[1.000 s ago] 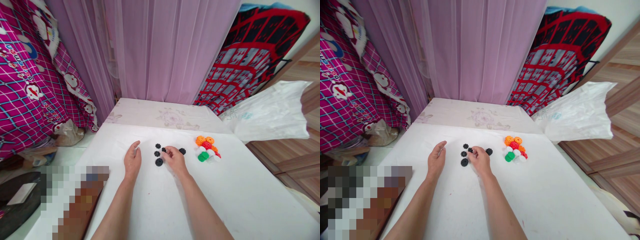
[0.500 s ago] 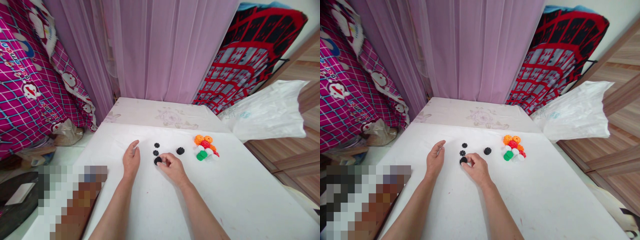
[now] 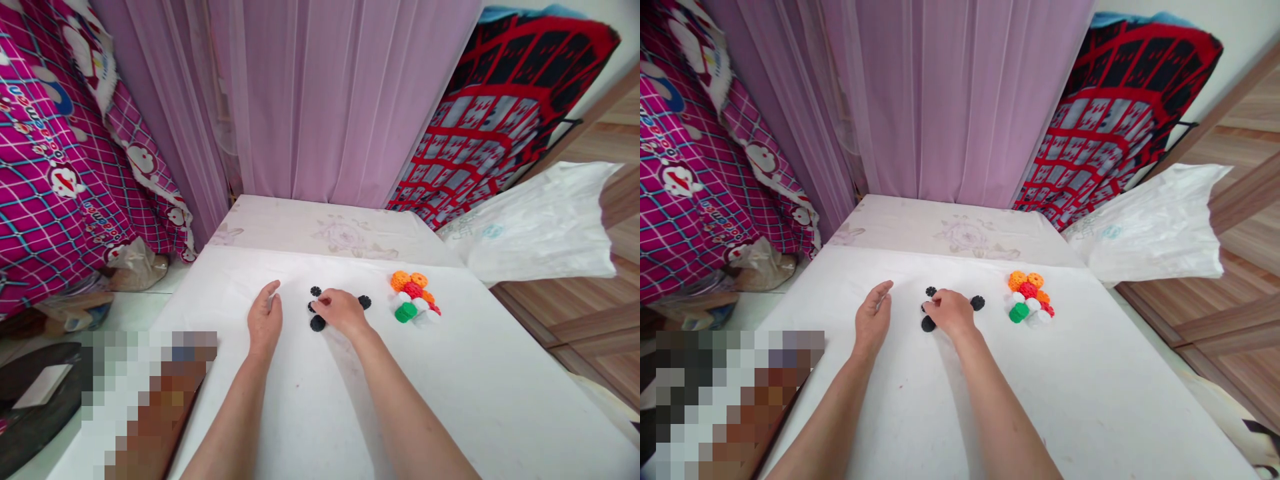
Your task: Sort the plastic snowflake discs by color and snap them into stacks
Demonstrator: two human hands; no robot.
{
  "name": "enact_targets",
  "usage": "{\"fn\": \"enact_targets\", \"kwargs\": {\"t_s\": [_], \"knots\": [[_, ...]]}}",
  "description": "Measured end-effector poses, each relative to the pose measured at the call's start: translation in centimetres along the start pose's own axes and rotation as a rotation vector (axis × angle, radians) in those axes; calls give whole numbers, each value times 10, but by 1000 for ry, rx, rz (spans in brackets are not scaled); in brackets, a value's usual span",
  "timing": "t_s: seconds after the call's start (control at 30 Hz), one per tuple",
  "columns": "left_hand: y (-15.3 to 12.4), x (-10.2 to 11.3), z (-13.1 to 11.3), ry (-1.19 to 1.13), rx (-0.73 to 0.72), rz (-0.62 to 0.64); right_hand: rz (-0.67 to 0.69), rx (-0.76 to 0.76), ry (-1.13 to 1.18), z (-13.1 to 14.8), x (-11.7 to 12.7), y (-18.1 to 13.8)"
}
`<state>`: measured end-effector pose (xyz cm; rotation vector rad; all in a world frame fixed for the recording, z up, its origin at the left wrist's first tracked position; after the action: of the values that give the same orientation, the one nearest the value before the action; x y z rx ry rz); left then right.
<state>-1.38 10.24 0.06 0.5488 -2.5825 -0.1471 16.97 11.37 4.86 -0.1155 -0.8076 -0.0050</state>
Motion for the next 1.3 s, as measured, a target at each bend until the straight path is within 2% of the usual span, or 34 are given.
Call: {"fn": "enact_targets", "kwargs": {"t_s": [0.1,0.23,0.33,0.5,0.8,1.03,1.3], "knots": [[0,0,0,-3,-7,-4,38,8,-232,20,-4,5],[1,-1,1,-3,-13,-2,74,12,-351,32,-11,10],[1,-1,1,14,-4,-4,102,4,-316,27,-12,11],[1,-1,-1,24,5,10,55,39,-107,3,-6,11],[0,-1,-1,11,7,4,195,164,151,-21,-1,16],[0,0,1,-2,4,-2,374,306,18,-22,3,14],[1,0,1,31,-13,3,260,240,-36,-22,7,6]]}}
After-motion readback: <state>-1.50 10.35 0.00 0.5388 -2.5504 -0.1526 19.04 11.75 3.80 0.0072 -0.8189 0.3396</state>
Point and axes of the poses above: each hand's wrist, its own y-axis towards the middle knuckle, its own x-axis out of the back of the hand, z = x × y, the point moved 3 cm from there along y, towards the middle knuckle, and after that the axes turned 13 degrees about y, right-handed, at the moved point
